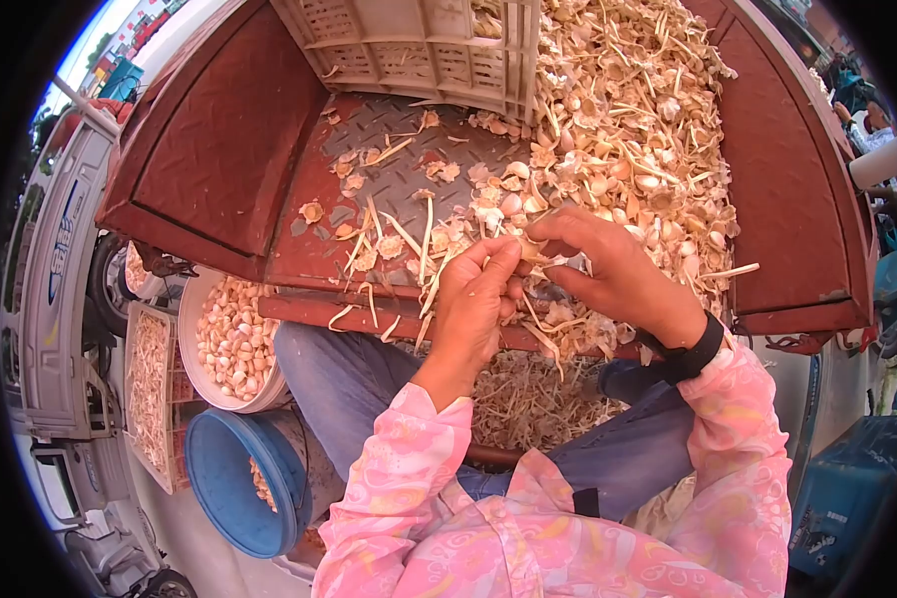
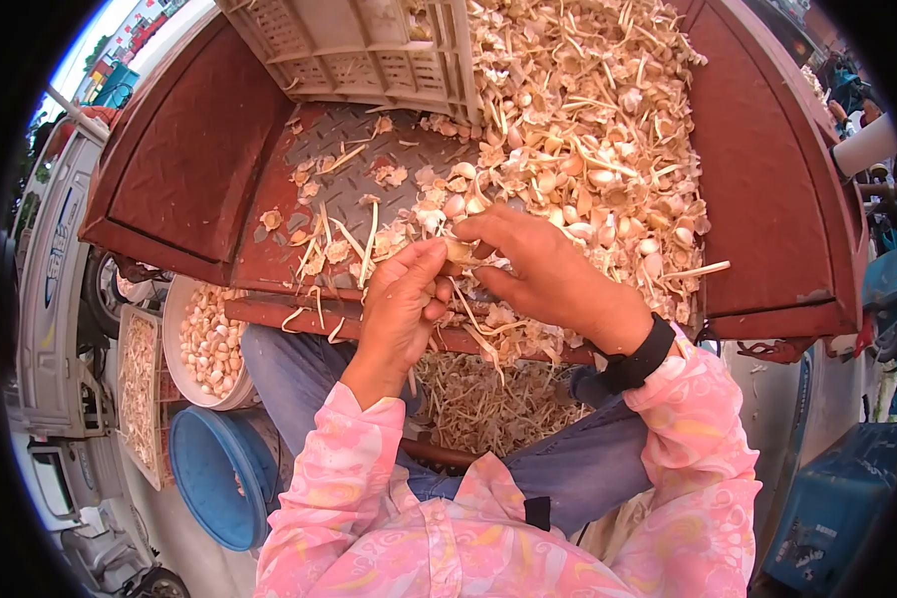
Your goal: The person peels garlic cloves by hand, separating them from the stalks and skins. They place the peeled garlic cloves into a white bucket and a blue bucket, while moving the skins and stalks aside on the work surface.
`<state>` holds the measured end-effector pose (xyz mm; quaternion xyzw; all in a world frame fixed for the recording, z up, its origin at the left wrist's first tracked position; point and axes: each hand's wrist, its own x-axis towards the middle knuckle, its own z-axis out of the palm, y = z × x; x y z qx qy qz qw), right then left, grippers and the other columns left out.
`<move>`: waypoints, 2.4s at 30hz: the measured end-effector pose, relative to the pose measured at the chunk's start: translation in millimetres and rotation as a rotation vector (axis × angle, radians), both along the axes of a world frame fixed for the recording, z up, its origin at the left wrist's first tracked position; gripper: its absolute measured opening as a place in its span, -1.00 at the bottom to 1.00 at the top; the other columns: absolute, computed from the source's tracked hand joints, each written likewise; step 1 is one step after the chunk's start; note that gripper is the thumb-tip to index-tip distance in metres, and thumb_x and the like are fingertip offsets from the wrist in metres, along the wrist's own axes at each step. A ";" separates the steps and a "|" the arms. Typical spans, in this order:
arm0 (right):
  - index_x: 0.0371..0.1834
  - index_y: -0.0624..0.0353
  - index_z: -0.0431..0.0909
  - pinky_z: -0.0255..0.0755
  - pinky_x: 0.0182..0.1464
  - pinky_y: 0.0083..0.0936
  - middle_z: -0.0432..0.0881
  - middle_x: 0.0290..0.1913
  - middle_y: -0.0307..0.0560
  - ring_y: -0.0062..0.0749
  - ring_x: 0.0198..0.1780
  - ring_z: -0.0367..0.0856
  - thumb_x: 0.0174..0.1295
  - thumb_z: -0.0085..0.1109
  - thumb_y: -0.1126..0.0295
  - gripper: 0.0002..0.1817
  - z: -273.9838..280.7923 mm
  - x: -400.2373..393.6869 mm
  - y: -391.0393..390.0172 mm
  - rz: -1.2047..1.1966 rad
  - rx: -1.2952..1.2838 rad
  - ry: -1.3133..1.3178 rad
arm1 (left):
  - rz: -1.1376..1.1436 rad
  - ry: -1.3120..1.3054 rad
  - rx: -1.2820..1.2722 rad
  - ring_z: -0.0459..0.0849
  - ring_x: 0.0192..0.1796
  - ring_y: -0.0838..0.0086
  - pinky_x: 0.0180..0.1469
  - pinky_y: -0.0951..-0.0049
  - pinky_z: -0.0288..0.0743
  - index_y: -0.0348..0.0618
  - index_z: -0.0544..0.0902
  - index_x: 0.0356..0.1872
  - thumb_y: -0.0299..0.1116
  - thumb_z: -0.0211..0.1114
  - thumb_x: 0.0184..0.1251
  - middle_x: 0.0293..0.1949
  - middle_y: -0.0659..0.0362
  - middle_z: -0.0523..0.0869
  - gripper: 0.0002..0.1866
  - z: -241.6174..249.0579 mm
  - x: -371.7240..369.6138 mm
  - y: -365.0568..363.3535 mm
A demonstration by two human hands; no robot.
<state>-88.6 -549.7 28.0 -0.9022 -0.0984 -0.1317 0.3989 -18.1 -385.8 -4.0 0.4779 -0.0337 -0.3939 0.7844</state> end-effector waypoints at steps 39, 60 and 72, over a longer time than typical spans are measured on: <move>-0.20 0.13 0.53 0.47 -0.25 -0.22 0.56 -0.30 -0.05 -0.06 -0.21 0.61 -0.04 0.35 0.36 -0.68 -1.6 29.5 -10.6 -0.229 -0.521 0.025 | 0.063 0.144 -0.272 0.58 -0.38 0.52 -0.57 0.76 0.38 -0.23 0.49 -0.23 -0.44 0.03 0.32 -0.30 -0.03 0.63 -0.89 31.0 -11.0 31.4; -0.22 0.25 0.46 0.39 -0.44 -0.46 0.56 -0.55 -0.12 -0.38 -0.52 0.53 0.16 0.19 0.46 -0.83 8.2 8.6 6.4 -0.041 0.261 0.131 | -0.081 0.134 -0.094 0.41 -0.61 0.72 -0.74 0.83 0.18 -0.15 0.53 -0.15 -0.16 0.11 0.42 -0.46 0.22 0.56 -0.74 -1.2 5.2 4.9; -0.11 0.29 0.52 0.45 -0.22 -0.36 0.58 -0.29 0.01 -0.10 -0.30 0.57 0.19 0.11 0.47 -0.78 21.2 -0.7 11.9 -0.100 0.205 0.210 | 0.017 0.193 -0.095 0.40 -0.60 0.74 -0.73 0.85 0.16 -0.15 0.53 -0.15 -0.18 0.16 0.40 -0.46 0.25 0.55 -0.76 1.4 -6.3 7.4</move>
